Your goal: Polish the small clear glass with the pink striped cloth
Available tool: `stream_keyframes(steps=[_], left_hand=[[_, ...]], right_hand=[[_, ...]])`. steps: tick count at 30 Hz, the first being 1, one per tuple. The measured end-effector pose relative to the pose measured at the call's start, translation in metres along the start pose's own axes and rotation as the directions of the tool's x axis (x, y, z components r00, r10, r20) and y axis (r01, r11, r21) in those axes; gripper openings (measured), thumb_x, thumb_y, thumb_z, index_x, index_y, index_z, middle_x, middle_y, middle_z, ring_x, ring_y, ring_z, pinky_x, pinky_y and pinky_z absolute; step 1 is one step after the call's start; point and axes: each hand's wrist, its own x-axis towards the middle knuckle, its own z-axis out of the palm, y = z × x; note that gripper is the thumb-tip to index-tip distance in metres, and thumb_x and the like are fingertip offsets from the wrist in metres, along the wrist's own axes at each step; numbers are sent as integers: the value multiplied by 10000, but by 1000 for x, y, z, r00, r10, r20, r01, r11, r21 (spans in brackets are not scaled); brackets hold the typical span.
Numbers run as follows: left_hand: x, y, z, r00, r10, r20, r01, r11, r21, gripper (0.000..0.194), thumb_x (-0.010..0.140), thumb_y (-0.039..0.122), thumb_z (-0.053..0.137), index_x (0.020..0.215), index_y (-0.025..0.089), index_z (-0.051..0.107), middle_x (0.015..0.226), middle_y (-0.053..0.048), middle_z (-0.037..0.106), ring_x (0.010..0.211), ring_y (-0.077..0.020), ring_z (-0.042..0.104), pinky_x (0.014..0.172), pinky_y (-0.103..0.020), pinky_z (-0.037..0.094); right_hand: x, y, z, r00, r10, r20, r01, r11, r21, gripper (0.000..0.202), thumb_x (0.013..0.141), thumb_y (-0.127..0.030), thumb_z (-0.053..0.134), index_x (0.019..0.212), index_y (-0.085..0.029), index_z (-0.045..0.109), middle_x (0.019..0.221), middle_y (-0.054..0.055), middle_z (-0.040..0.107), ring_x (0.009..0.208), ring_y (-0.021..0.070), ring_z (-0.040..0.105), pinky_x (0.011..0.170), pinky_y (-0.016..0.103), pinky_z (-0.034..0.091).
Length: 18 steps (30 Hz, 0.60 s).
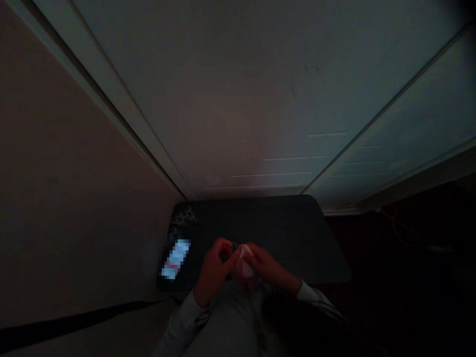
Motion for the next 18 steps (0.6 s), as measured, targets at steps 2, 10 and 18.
stream_keyframes(steps=[2,10,18], left_hand=[[1,0,0,1000,16,2,-16,1000,11,150,720,311,613,777,188,550,700,21,577,677,-152,547,643,-265,432],[1,0,-1,998,61,32,-61,998,-5,172,769,293,595,904,187,587,768,3,624,744,-163,578,702,-279,448],[0,-11,4,1000,-2,22,6,987,-160,310,822,342,539,1088,185,564,1006,-64,646,901,-202,612,772,-312,481]], right_hand=[[-1,0,2,1000,15,-15,-13,996,91,410,836,-553,455,913,-170,581,747,13,591,616,126,533,534,227,414],[3,-6,2,972,166,-166,-66,871,487,490,685,-633,605,905,-196,636,814,33,662,706,176,598,648,288,473],[3,-21,-6,966,108,-236,13,887,462,538,724,-675,520,946,-207,665,1021,74,675,997,241,576,892,356,421]])
